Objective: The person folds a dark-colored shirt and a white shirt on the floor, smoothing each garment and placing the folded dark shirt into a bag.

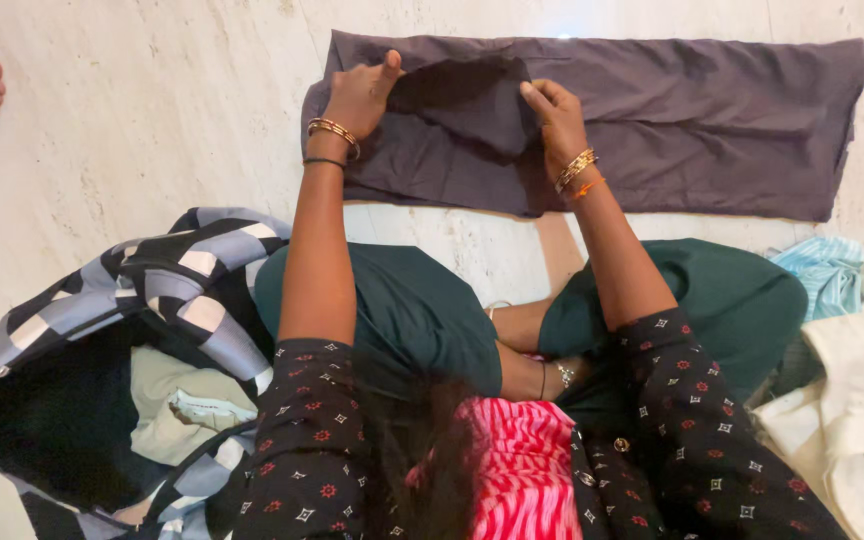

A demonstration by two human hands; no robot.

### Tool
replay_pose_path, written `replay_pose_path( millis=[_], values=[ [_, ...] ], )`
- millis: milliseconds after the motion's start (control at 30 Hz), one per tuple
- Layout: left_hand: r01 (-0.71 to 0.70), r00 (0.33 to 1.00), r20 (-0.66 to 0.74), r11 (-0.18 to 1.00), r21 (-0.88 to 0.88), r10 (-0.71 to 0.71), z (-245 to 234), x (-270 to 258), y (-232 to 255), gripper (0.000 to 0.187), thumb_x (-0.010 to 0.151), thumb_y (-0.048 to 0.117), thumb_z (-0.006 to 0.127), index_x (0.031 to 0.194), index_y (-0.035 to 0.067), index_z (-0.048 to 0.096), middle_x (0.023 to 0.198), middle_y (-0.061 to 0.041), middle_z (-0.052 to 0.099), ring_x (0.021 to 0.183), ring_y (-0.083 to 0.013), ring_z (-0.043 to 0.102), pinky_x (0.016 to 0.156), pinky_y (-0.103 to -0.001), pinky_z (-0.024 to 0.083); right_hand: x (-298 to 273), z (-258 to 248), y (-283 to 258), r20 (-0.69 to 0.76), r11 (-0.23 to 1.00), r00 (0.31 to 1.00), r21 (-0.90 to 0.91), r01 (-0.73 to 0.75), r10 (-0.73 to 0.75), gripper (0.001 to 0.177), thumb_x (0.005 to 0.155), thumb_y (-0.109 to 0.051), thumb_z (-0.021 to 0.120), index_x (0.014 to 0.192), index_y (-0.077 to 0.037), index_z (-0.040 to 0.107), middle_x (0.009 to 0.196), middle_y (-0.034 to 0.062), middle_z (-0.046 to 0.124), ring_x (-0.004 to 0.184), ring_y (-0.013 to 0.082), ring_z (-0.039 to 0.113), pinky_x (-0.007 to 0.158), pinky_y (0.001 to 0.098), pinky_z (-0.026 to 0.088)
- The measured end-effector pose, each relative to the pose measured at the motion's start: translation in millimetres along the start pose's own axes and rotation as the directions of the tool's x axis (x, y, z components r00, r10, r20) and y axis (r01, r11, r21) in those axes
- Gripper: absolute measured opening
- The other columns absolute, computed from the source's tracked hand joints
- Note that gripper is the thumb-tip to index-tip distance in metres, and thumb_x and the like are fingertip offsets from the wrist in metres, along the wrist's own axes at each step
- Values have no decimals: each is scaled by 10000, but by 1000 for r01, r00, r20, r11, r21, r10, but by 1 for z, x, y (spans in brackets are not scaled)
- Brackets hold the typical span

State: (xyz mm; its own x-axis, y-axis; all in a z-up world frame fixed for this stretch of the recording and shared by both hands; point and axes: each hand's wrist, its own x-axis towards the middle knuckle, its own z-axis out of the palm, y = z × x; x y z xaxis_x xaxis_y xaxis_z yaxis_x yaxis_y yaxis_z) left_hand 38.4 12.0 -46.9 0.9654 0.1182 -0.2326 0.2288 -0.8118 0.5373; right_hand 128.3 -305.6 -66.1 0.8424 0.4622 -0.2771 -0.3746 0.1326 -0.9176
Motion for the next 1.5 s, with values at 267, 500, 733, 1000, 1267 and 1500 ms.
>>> replay_pose_path(
  millis=[267,500,733,1000,1267,1500],
  values=[
    [-59,921,-381,996,67,80,-6,6,-9,359,840,519,803,934,172,799,878,17,748,957,-217,607,903,-464,295,18,-20,36,-31,999,999,-37,-22,21,274,941,-26,747,1186,-25,626,944,-21,690,832,51,635,745,205,520],
    [104,936,-335,994,-21,-105,-5,9,-22,229,928,396,769,885,172,779,813,22,707,988,-207,588,958,-476,260,13,-30,15,42,986,992,-119,-113,119,293,907,-6,791,1145,-20,622,863,-16,687,758,43,641,704,196,540],
    [197,916,-356,980,3,-183,-6,5,-10,338,927,489,762,830,166,774,755,7,688,960,-209,569,963,-479,255,2,-17,0,-91,829,991,-542,-135,102,373,842,-101,853,1096,-54,584,804,-18,676,658,50,610,558,250,514],
    [214,934,-293,977,9,-203,-5,4,-11,298,842,486,791,806,191,790,765,26,710,997,-207,573,948,-479,268,-5,-5,-13,-38,770,997,-637,30,-70,594,742,-65,854,1197,-78,472,842,26,655,685,100,598,594,272,517],
    [247,930,-300,965,91,-210,5,5,-17,268,828,457,822,780,193,802,756,-10,723,995,-229,583,945,-497,276,-14,0,-34,140,719,984,-695,21,106,544,795,11,800,1294,-170,683,967,-12,625,721,108,546,639,291,528],
    [289,893,-402,943,166,-203,12,7,-14,260,765,458,851,743,202,813,725,-4,730,960,-231,580,926,-488,292,-9,-4,-23,142,686,988,-725,56,69,608,764,16,824,1322,-169,670,915,10,581,807,106,582,702,288,544]
  ],
)
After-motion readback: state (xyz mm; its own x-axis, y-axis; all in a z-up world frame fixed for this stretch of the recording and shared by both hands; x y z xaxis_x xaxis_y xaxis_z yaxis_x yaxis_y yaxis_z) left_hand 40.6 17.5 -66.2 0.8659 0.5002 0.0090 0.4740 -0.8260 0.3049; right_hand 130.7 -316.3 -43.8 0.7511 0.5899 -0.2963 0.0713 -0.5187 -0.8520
